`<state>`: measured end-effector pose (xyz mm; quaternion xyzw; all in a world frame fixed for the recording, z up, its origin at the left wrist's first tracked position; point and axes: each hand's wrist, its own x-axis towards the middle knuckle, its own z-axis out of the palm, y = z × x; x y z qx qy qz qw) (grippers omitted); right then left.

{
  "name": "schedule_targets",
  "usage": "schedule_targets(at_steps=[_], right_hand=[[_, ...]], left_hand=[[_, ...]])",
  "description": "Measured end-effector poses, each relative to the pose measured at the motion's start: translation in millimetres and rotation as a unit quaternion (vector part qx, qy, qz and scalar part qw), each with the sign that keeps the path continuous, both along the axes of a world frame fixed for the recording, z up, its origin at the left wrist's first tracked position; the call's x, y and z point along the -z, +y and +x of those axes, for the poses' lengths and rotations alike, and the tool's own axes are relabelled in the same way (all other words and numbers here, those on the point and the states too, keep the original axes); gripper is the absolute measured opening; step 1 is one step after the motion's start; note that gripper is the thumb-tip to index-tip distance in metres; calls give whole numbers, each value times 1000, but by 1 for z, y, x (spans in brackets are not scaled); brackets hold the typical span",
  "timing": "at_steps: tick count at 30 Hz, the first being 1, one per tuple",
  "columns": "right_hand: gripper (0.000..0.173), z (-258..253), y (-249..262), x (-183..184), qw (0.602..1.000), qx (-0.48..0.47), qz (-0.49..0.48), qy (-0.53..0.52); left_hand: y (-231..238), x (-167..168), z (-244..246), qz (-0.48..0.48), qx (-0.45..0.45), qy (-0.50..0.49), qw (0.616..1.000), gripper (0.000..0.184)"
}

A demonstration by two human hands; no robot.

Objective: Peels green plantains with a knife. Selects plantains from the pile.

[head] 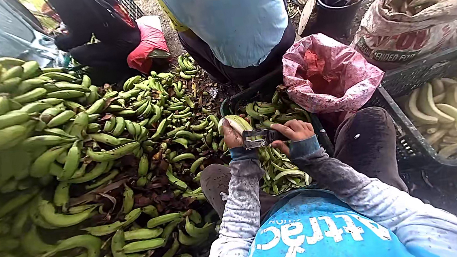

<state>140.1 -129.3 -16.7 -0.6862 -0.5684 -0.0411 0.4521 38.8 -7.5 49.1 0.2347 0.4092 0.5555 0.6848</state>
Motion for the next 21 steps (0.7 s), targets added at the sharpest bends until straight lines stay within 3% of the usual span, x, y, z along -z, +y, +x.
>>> schedule_targets(at_steps=[3, 5, 8, 10, 13, 15, 18, 20, 21], right_hand=[[47, 23, 9, -30, 997, -19, -67, 39], [50, 35, 15, -38, 998, -29, -46, 16], [51, 33, 19, -27, 998, -9, 37, -58], [49, 36, 24, -29, 997, -1, 39, -60], [44, 57, 38, -67, 991, -59, -119, 27], [47, 70, 50, -81, 960, -114, -242, 81], [49, 68, 55, -86, 947, -82, -298, 85], [47, 69, 54, -67, 946, -65, -287, 137], [47, 69, 49, -61, 945, -63, -274, 165]], left_hand=[[-16, 9, -5, 135, 126, -15, 983, 28], [-20, 4, -6, 140, 163, -40, 976, 29], [-22, -5, -16, 163, 164, 77, 970, 39], [-22, -2, -28, 223, 226, 170, 933, 49], [-22, -7, -41, 286, 348, 293, 844, 60], [-17, -8, -52, 295, 404, 330, 800, 65], [-8, -7, -62, 323, 502, 351, 722, 65], [-17, 2, -58, 313, 531, 339, 711, 65], [-20, 8, -53, 295, 511, 342, 732, 65]])
